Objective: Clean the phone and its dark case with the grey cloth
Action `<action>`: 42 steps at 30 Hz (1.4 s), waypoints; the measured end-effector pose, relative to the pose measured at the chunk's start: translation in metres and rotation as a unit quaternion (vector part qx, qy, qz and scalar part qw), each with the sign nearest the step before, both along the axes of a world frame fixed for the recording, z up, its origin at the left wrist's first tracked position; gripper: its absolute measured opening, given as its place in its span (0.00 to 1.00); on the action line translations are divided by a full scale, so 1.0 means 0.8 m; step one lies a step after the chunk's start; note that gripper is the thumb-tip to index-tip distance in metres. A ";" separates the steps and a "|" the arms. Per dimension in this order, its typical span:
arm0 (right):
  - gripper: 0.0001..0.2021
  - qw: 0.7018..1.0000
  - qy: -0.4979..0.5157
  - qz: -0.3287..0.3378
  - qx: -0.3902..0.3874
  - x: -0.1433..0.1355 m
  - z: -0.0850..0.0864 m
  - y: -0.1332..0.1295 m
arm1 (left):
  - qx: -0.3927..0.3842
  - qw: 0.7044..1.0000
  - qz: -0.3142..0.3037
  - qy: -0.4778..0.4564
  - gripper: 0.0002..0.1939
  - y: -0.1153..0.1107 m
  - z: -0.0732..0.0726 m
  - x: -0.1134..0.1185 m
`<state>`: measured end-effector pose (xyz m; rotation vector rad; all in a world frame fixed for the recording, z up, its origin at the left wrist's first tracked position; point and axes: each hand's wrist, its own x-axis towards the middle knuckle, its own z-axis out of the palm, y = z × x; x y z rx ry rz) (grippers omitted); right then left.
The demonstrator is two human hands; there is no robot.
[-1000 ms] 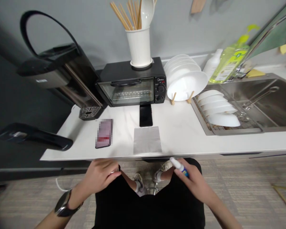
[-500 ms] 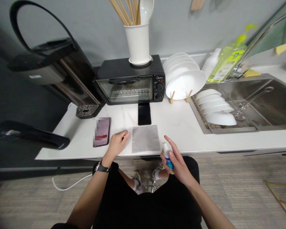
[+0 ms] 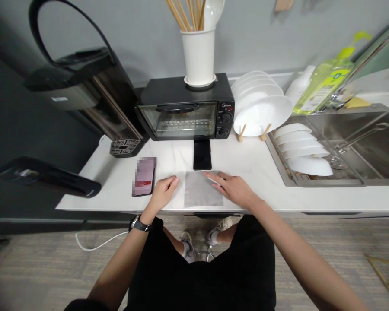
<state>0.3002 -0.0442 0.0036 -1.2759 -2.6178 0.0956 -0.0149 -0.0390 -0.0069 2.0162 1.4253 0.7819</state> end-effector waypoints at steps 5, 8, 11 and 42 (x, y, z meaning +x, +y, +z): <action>0.25 1.000 -0.022 0.001 0.018 -0.003 -0.005 0.004 | -0.004 1.000 0.000 -0.014 0.23 0.000 -0.001 -0.001; 0.25 0.999 -0.031 -0.002 0.029 -0.001 -0.008 0.005 | -0.005 1.000 0.000 -0.021 0.23 0.001 -0.004 -0.002; 0.23 0.997 -0.059 -0.006 0.055 0.004 -0.011 0.005 | -0.005 1.000 0.001 -0.028 0.24 0.002 -0.006 -0.002; 0.20 0.990 -0.094 0.030 0.098 0.010 -0.023 0.012 | 0.004 0.999 0.001 -0.046 0.23 0.001 -0.001 -0.002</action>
